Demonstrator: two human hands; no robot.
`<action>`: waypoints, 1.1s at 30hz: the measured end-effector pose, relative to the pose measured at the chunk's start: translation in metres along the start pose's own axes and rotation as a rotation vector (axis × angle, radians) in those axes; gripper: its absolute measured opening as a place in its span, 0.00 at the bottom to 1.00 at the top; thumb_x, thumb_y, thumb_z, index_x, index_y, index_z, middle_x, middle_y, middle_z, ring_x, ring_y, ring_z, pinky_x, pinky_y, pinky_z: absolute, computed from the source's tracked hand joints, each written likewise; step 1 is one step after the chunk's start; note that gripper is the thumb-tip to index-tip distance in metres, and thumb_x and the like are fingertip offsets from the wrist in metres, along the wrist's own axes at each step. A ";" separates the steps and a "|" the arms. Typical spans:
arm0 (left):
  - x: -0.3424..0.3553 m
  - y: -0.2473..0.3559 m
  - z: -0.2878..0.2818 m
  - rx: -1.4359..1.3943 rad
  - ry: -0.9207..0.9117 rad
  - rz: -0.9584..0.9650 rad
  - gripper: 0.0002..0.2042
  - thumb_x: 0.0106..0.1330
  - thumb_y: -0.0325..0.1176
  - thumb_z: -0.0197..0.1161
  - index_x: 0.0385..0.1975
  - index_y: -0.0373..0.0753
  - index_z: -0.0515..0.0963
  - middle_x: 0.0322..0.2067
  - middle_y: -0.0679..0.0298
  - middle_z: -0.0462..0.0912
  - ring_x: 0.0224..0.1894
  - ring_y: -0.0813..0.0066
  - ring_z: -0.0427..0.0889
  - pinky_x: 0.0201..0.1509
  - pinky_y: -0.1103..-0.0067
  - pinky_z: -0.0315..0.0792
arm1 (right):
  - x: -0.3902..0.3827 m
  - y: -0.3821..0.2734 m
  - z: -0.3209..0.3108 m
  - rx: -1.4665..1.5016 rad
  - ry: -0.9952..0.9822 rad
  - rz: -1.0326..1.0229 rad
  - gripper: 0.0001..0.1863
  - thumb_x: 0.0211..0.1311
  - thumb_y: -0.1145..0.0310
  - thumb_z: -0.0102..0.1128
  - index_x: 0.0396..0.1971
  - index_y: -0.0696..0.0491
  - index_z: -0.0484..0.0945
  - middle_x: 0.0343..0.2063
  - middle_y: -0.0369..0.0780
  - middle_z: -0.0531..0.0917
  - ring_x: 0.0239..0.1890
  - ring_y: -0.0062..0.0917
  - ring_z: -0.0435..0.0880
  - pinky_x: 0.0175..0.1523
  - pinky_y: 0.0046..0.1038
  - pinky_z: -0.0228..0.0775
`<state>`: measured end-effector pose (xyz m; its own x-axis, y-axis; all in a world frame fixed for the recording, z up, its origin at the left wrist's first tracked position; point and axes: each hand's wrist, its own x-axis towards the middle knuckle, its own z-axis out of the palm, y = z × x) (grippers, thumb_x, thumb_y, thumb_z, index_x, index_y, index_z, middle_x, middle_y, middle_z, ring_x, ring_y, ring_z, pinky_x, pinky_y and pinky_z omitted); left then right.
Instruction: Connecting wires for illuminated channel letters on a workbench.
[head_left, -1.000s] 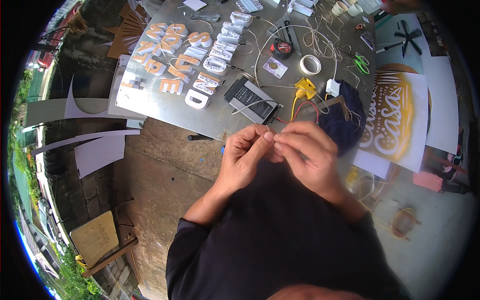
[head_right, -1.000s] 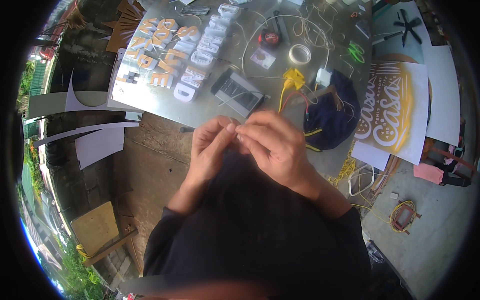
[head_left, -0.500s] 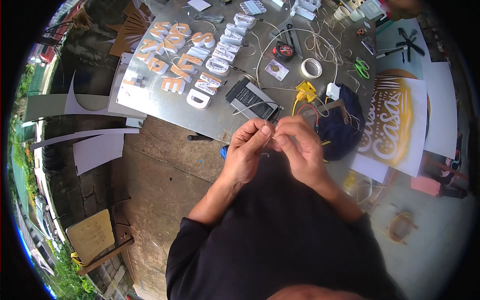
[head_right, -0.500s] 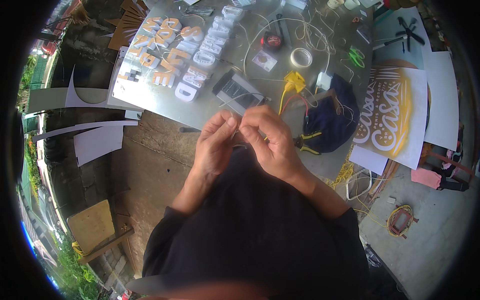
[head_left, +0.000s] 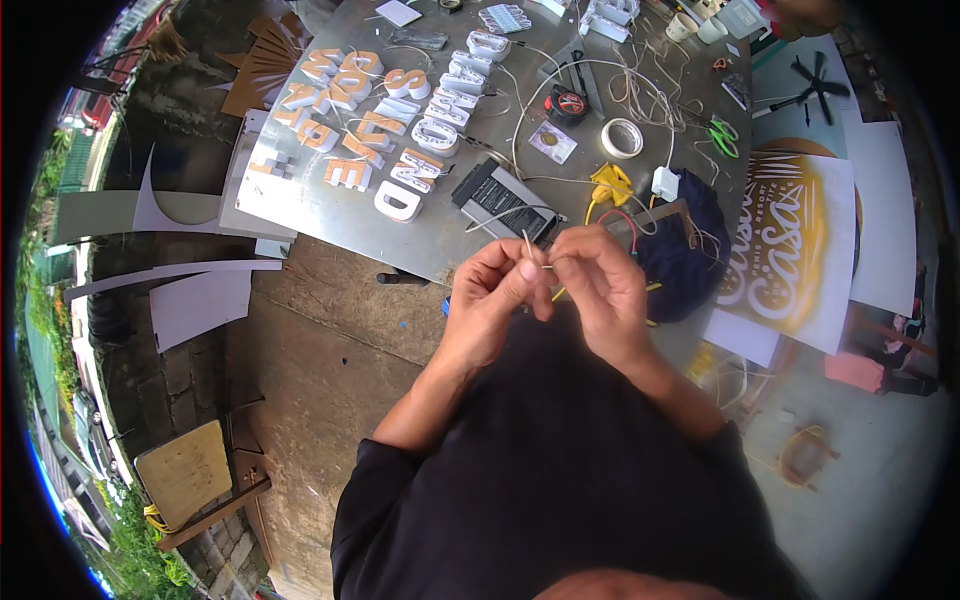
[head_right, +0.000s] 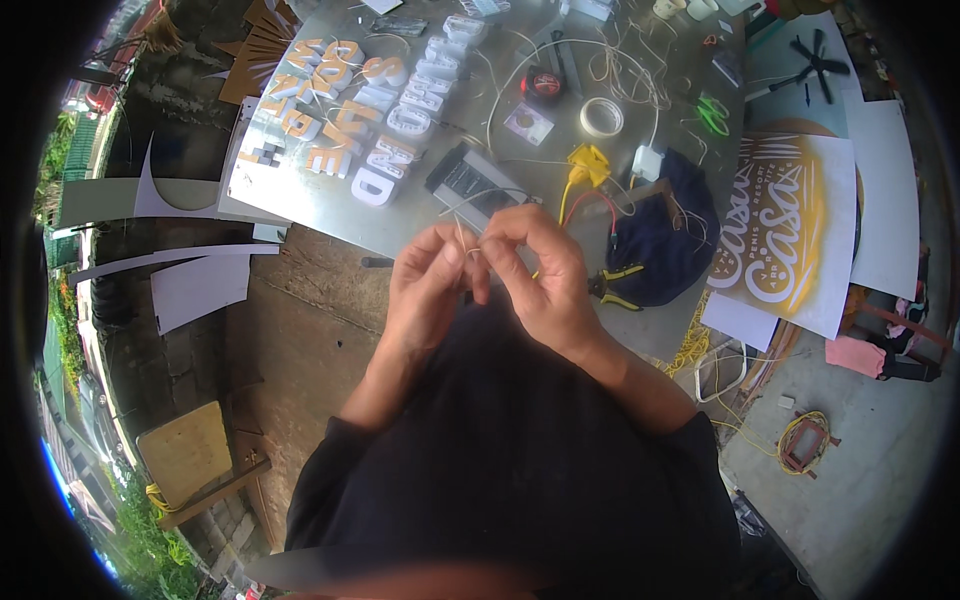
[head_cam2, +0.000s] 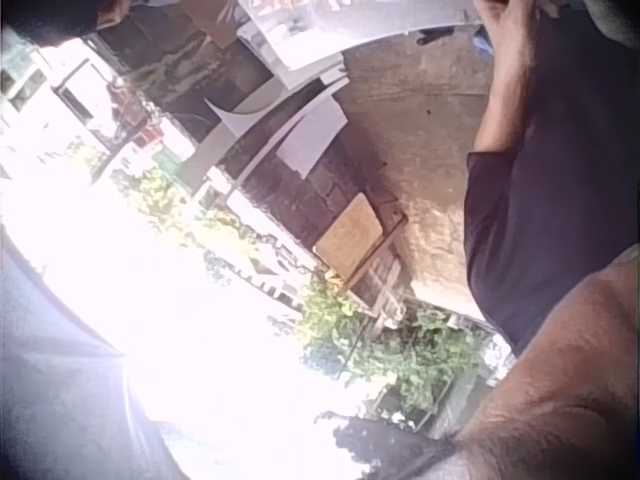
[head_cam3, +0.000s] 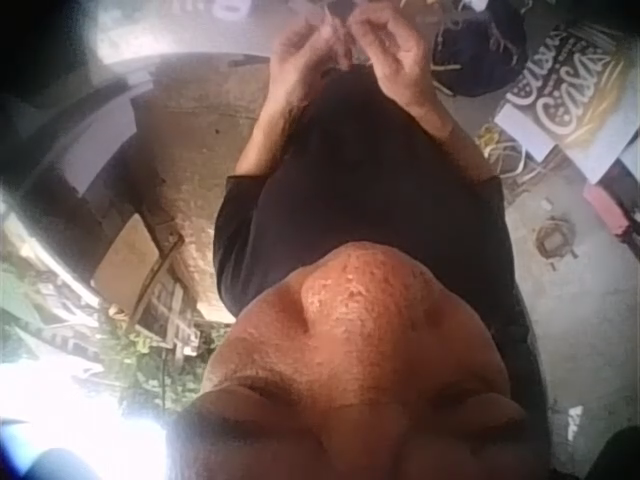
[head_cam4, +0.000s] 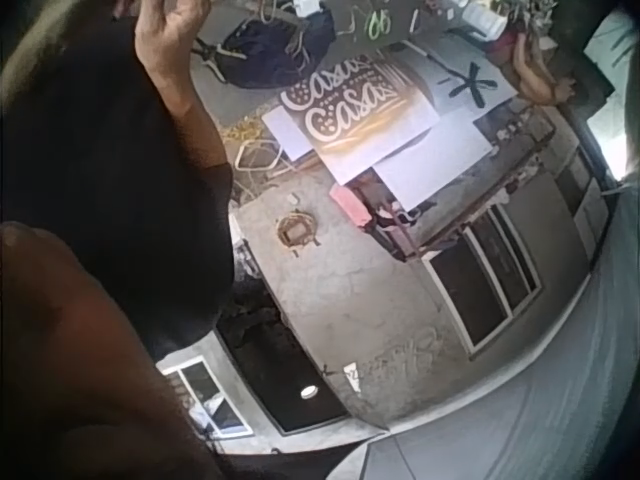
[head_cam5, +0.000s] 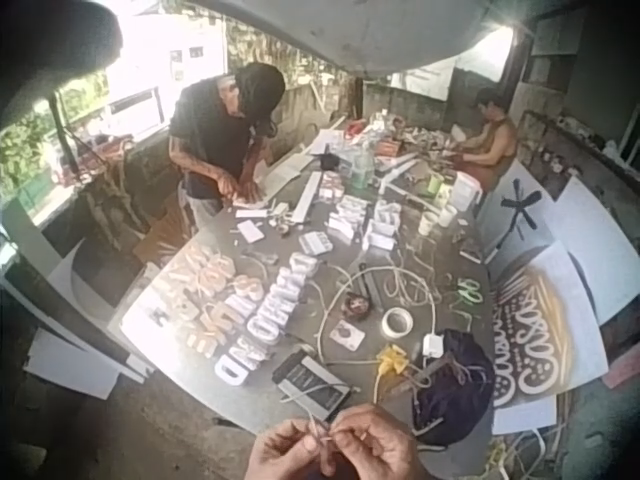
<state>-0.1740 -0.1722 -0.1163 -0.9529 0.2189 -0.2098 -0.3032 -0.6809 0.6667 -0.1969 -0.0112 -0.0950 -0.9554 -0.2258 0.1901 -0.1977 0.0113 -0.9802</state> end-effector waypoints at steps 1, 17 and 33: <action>-0.001 0.000 0.000 0.004 -0.001 -0.001 0.08 0.75 0.35 0.63 0.41 0.36 0.79 0.31 0.65 0.84 0.27 0.79 0.82 0.33 0.80 0.77 | 0.000 0.001 0.001 0.042 0.045 0.000 0.02 0.73 0.75 0.59 0.40 0.58 0.78 0.36 0.36 0.80 0.37 0.19 0.79 0.44 0.24 0.73; 0.000 -0.017 0.032 0.399 0.241 -0.073 0.10 0.72 0.36 0.67 0.36 0.35 0.81 0.25 0.66 0.83 0.21 0.85 0.73 0.23 0.87 0.62 | -0.021 0.005 -0.027 0.639 0.266 0.517 0.09 0.73 0.67 0.62 0.43 0.58 0.81 0.32 0.35 0.84 0.35 0.16 0.80 0.45 0.21 0.73; -0.003 -0.052 0.075 0.670 0.280 -0.137 0.09 0.72 0.36 0.67 0.39 0.34 0.84 0.25 0.69 0.82 0.25 0.89 0.70 0.28 0.87 0.62 | -0.055 0.038 -0.070 0.780 0.271 0.560 0.04 0.68 0.72 0.64 0.35 0.56 0.84 0.29 0.34 0.84 0.33 0.16 0.80 0.45 0.23 0.72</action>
<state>-0.1554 -0.0853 -0.0968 -0.8992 0.0240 -0.4369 -0.4375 -0.0677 0.8967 -0.1672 0.0702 -0.1388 -0.9039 -0.1529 -0.3994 0.4030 -0.6170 -0.6759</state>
